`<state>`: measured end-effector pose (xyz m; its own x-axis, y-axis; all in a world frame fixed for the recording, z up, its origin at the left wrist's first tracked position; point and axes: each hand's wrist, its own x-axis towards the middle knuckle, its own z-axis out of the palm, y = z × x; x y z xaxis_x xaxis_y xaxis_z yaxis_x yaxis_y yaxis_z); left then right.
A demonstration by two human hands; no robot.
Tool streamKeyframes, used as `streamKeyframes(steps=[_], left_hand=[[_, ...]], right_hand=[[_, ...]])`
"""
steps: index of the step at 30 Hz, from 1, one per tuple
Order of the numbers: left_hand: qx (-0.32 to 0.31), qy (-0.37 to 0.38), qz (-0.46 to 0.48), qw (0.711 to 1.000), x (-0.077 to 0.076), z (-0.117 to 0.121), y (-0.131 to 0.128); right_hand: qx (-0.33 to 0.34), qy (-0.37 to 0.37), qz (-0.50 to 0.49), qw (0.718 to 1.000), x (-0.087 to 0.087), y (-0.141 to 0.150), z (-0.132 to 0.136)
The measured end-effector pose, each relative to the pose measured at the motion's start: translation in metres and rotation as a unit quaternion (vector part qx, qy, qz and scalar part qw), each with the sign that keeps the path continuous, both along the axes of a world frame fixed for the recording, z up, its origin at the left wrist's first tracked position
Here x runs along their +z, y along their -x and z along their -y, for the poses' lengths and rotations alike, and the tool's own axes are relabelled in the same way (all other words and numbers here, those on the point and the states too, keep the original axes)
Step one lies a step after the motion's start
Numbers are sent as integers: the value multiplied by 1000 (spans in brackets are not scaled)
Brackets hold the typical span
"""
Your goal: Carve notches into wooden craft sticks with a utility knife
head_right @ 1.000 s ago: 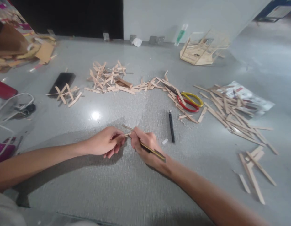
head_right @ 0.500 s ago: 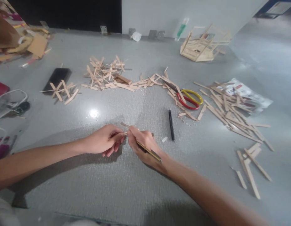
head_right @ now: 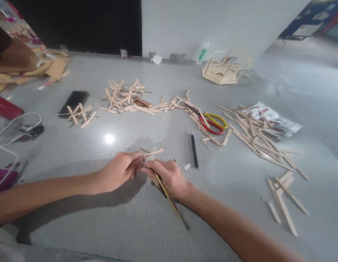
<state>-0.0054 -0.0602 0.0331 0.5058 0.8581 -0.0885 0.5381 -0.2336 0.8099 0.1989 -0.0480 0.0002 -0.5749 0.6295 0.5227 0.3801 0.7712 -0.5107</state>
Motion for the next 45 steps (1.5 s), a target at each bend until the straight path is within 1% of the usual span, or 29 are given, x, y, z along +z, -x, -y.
streamKeyframes(steps=[1, 3, 5, 7, 9, 12, 14, 15, 16, 18, 20, 21, 23, 25, 27, 30, 32, 33, 35, 36, 38, 42, 43, 45], left_hand=[[1, -65, -29, 997, -1, 1, 1], [-8, -194, -76, 978, -2, 1, 5], [-17, -305, -110, 946, -1, 0, 8], [-19, -391, -133, 911, 0, -1, 10], [-17, -450, -143, 881, 2, -2, 11], [-16, -501, -152, 852, 2, -3, 12], [-15, -524, -148, 839, 1, -3, 13], [-13, -531, -134, 837, 1, -3, 13], [-12, -529, -109, 841, 2, -2, 12], [-8, -492, -30, 870, 5, 0, 10], [-1, -400, 62, 915, 11, 1, 6], [23, -353, 98, 930, 14, 2, 4], [49, -265, 119, 956, 22, 2, 2], [53, -219, 132, 965, 29, 1, 2], [47, -188, 124, 973, 35, -1, 2], [34, -131, 112, 984, 39, -2, 3], [41, -66, 134, 988, 38, -2, 3], [57, -30, 155, 986, 37, -3, 3], [107, 33, 210, 971, 35, -4, 3], [132, 49, 241, 960, 34, -6, 3], [155, 74, 279, 945, 32, -9, 2], [130, 132, 300, 936, 32, -13, 1], [120, 145, 298, 936, 33, -12, 1], [97, 172, 287, 937, 35, -11, 0]], right_hand=[[7, -24, 1, 1000, -2, -2, 1], [23, -59, 1, 998, -6, -5, 0], [47, -89, 5, 995, -6, -7, -1], [71, -109, 11, 992, -3, -7, -2], [88, -112, 0, 990, 0, -6, -2], [100, -84, -45, 990, 3, -3, 1], [81, -74, -56, 992, 1, -1, 3], [62, -81, -55, 993, 0, -1, 3], [40, -94, -51, 993, -1, 0, 3], [3, -120, -38, 992, -3, 0, 3], [-22, -127, -30, 991, -5, -1, 2], [-28, -128, -27, 991, -6, -1, 2], [-31, -126, -26, 991, -7, -2, 1], [-29, -121, -24, 992, -7, -2, 0], [-26, -116, -25, 993, -7, -2, -1], [-16, -114, -25, 993, -7, -1, -2], [-15, -104, -20, 994, -7, -1, -2], [-20, -97, -19, 995, -8, -1, -2], [-38, -78, -30, 996, -9, -1, -2], [-48, -69, -44, 996, -9, 0, -1], [-75, -45, -86, 992, -8, 2, -1], [-135, 33, -194, 971, -6, 7, -1], [-145, 51, -208, 966, -5, 7, -1], [-162, 79, -197, 964, -3, 7, 0]])
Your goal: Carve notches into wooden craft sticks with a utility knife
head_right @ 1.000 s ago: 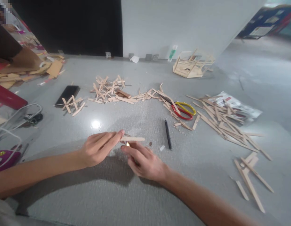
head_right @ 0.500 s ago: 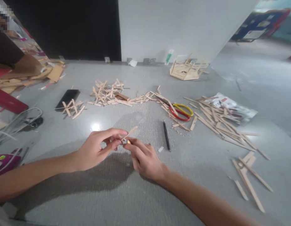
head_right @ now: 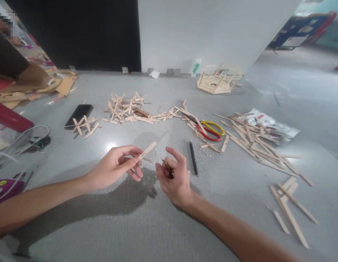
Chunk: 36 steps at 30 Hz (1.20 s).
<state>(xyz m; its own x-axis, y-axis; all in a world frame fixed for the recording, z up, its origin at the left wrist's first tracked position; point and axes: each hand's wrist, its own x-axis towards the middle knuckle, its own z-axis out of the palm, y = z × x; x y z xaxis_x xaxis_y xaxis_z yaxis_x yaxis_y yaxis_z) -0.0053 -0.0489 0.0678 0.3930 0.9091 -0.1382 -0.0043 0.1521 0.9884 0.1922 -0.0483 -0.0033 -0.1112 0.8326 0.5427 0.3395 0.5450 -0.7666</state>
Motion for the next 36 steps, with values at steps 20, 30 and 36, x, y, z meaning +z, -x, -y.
streamKeyframes(steps=[20, 30, 36], left_hand=[[-108, 100, -50, 988, 1, -2, -2], [-101, 63, -85, 989, 0, -3, -1], [-110, 10, -109, 988, 2, -3, -1]], right_hand=[[-11, 24, 6, 1000, 4, -6, 1], [19, 41, 15, 999, 5, -7, 2], [34, 57, 18, 998, 5, -6, 2]])
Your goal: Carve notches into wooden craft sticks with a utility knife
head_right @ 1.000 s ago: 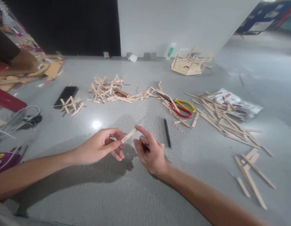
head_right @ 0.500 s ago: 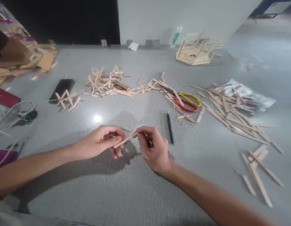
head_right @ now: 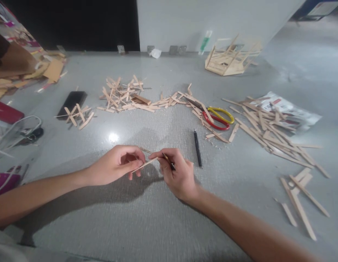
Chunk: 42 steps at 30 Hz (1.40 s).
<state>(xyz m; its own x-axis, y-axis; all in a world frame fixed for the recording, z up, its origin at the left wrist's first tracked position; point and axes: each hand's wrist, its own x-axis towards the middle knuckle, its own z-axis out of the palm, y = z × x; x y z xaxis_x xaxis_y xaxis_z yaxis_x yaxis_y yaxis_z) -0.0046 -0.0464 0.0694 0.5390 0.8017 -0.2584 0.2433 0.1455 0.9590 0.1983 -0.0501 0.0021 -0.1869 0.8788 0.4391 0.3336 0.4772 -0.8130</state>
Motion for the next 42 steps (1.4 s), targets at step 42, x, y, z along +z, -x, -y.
streamKeyframes(steps=[42], left_hand=[[-22, -7, -13, 1000, 1, -3, 3]], right_hand=[[-23, -19, 34, 999, 1, -1, -2]])
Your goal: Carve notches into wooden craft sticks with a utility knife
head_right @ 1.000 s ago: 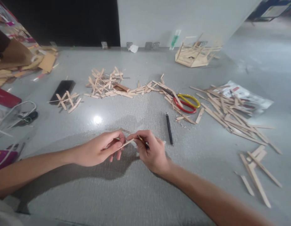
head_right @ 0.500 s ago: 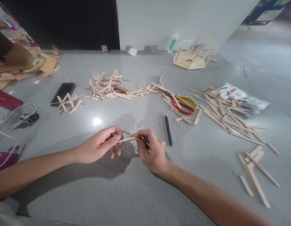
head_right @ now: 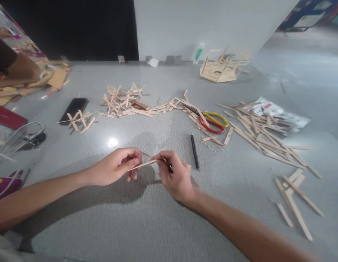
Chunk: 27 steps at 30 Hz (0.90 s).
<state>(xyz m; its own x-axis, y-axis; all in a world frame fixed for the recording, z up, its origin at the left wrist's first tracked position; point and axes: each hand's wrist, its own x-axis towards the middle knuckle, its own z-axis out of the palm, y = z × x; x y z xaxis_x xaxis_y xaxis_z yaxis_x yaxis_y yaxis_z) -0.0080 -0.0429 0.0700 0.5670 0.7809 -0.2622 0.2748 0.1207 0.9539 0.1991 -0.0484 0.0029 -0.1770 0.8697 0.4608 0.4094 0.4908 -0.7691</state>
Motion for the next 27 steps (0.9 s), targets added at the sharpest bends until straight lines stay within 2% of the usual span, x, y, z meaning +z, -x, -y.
streamKeyframes(steps=[3, 5, 9, 12, 15, 18, 20, 24, 27], left_hand=[[42, -43, -21, 998, -4, 0, 0], [94, -120, -55, 987, -7, 0, 0], [177, -271, -125, 938, -11, -2, 4], [212, -390, -131, 886, -12, -3, 7], [180, -494, -127, 841, -16, -2, 9], [121, -525, -135, 831, -22, -1, 9], [113, -556, -148, 810, -26, -1, 8], [114, -640, -176, 739, -31, -2, 8], [105, -653, -191, 725, -33, -2, 9]], right_hand=[[-3, 21, -22, 1000, -1, 1, 0], [0, 33, -37, 999, 0, 2, 1], [4, 31, -29, 999, 2, 2, 2], [4, 29, -24, 999, 3, 2, 2], [6, 32, -31, 999, 4, 2, 2], [9, 35, -31, 999, 5, 2, 2], [10, 31, -27, 999, 5, 2, 2], [15, 25, -20, 999, 4, 2, 1], [19, 23, -14, 999, 4, 1, 1]])
